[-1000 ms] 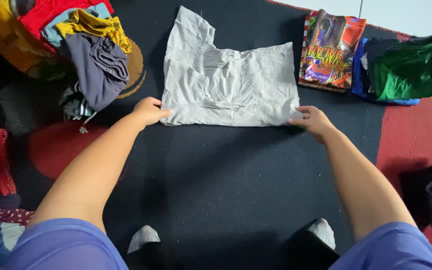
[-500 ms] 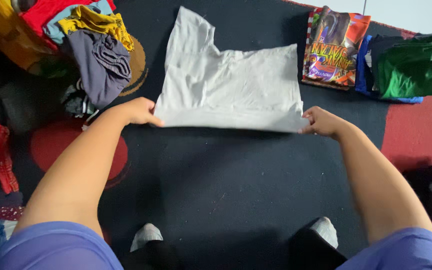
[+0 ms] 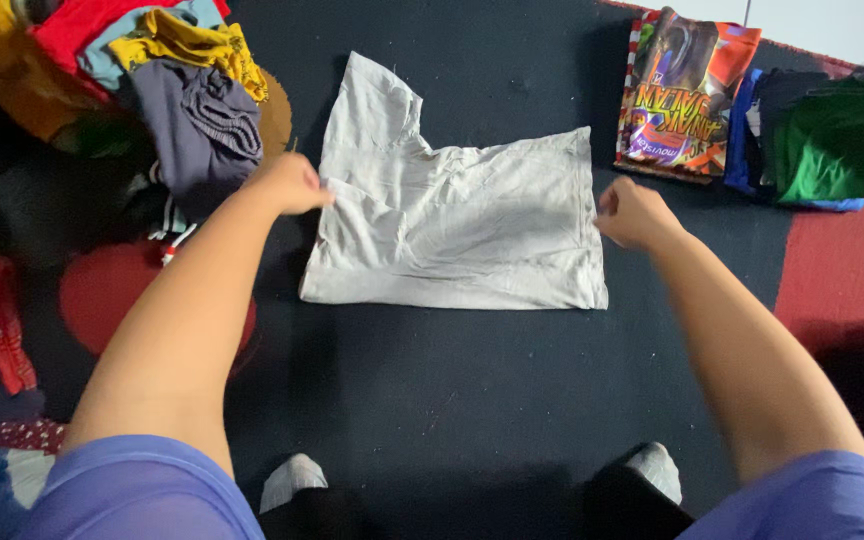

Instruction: The person folds various items of clothing, including t-shirts and shorts, by hand on a floor mat and then places a stack of them into a cabinet.

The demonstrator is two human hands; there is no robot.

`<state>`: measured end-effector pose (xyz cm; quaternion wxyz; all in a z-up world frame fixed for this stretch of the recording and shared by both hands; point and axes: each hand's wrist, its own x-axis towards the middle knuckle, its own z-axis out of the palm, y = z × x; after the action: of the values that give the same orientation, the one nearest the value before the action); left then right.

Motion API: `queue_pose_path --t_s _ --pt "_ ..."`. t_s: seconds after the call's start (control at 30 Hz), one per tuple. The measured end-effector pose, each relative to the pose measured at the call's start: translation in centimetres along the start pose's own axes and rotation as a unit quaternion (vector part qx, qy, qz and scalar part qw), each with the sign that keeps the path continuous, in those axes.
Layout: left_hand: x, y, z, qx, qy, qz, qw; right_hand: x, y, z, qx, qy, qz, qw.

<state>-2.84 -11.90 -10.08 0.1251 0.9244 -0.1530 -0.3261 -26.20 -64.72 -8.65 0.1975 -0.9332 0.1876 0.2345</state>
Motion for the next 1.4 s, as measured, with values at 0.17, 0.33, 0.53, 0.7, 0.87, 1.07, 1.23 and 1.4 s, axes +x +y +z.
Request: queue_pose_path --t_s 0.17,0.33,0.53,0.7,0.87,1.07,1.23,1.4 --pt "5.3 3.4 1.2 -0.178 0.247 0.043 0.951 4.2 -2.6 1.0 0.108 0.165 -0.089 0.976" --pt "7.2 5.5 2.0 -0.279 0.239 -0.039 0.929 7.9 -2.9 3.2 0.084 0.241 -0.138 0.957" --pt "8.4 6.3 0.1 -0.635 0.068 -0.128 0.759 8.2 -5.3 2.2 0.277 0.162 0.027 0.947" --pt "6.2 5.0 -3.4 -0.637 0.082 -0.007 0.767 7.6 -5.5 0.1 0.423 0.098 0.05 0.899" --pt "1.7 4.7 -5.8 -0.599 0.053 0.147 0.786 5.2 -3.2 -2.5 0.322 0.072 -0.037 0.943" --pt "-4.7 2.3 -6.0 -0.444 -0.113 0.17 0.872 2.2 2.4 -1.7 0.196 0.02 -0.186 0.963" --pt "-6.5 -0.8 -1.1 -0.167 -0.302 0.167 0.924 -1.3 4.7 1.8 0.024 0.029 -0.232 0.972" --pt "-5.1 -2.4 2.1 -0.109 -0.225 0.104 0.963 -2.9 -0.1 4.7 0.106 0.006 0.123 0.987"
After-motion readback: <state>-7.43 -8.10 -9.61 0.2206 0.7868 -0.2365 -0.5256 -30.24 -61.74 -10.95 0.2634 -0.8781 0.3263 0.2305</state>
